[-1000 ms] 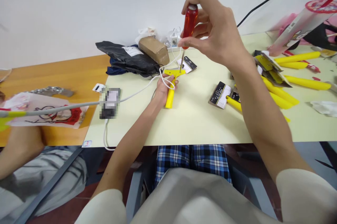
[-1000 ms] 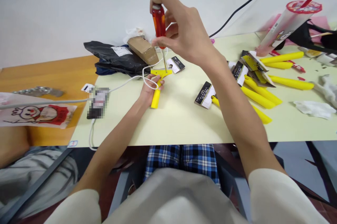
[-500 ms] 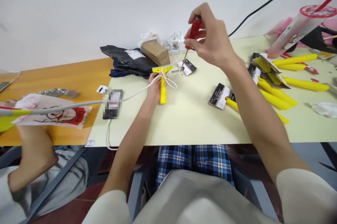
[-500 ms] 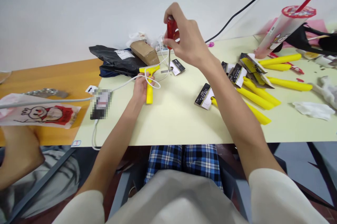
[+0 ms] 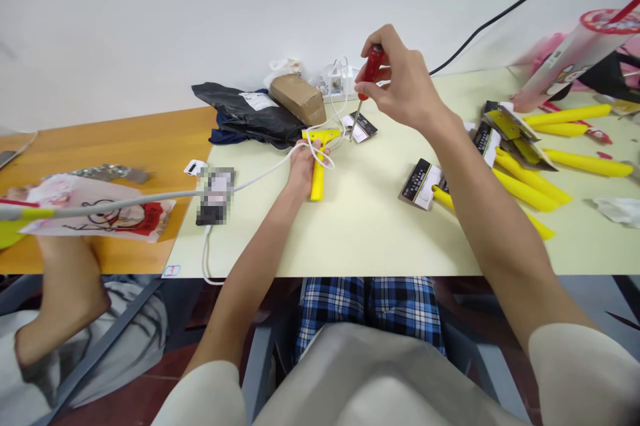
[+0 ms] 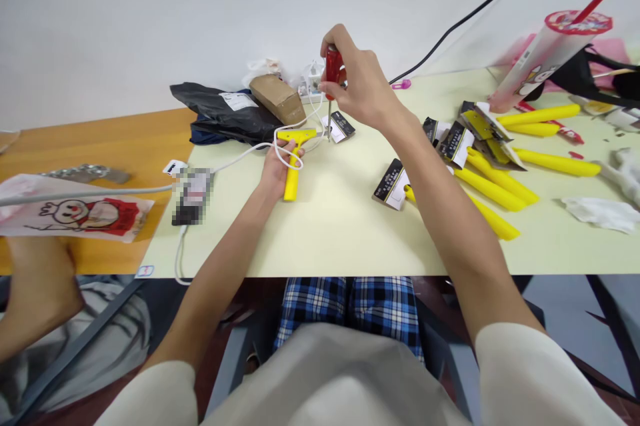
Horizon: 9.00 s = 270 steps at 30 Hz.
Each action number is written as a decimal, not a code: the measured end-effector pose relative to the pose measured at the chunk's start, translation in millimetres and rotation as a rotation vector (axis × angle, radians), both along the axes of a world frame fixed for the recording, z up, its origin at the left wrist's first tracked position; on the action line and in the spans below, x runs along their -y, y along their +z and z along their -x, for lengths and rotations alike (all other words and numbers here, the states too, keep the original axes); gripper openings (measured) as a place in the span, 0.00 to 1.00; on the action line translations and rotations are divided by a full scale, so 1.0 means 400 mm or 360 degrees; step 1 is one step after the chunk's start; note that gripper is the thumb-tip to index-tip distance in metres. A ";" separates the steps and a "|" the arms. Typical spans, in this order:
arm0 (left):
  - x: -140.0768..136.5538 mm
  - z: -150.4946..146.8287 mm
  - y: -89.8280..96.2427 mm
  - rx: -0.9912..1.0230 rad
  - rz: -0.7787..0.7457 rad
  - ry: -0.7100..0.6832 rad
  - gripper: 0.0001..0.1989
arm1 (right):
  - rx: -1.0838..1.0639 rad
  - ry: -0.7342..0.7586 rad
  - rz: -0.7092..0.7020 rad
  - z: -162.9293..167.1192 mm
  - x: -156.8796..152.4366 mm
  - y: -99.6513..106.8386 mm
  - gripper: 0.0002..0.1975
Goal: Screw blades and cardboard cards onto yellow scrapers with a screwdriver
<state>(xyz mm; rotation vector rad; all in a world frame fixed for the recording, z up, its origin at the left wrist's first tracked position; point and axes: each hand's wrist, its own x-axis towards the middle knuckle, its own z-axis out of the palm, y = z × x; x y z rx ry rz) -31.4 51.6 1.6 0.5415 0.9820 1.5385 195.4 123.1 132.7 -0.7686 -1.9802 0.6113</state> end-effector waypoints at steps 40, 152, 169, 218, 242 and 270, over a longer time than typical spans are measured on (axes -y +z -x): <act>0.045 -0.057 0.012 0.0029 0.0131 -0.0626 0.21 | -0.0117 0.0070 -0.0255 -0.008 0.104 0.101 0.21; 0.060 -0.066 0.013 -0.0021 -0.0010 -0.0790 0.20 | -0.0007 0.0029 -0.0392 -0.019 0.120 0.126 0.17; 0.063 -0.071 0.025 -0.0022 0.0120 -0.0723 0.19 | -0.0009 0.0026 -0.0425 -0.030 0.148 0.150 0.14; 0.062 -0.069 0.018 0.0001 0.0043 -0.0741 0.20 | -0.0041 -0.0047 -0.0355 -0.029 0.106 0.125 0.17; 0.068 -0.074 0.042 0.0032 0.0142 -0.0718 0.16 | -0.0043 -0.0067 -0.0289 -0.031 0.113 0.130 0.22; 0.067 -0.074 0.039 0.0036 0.0132 -0.0721 0.17 | -0.0097 -0.0057 -0.0272 -0.033 0.118 0.119 0.20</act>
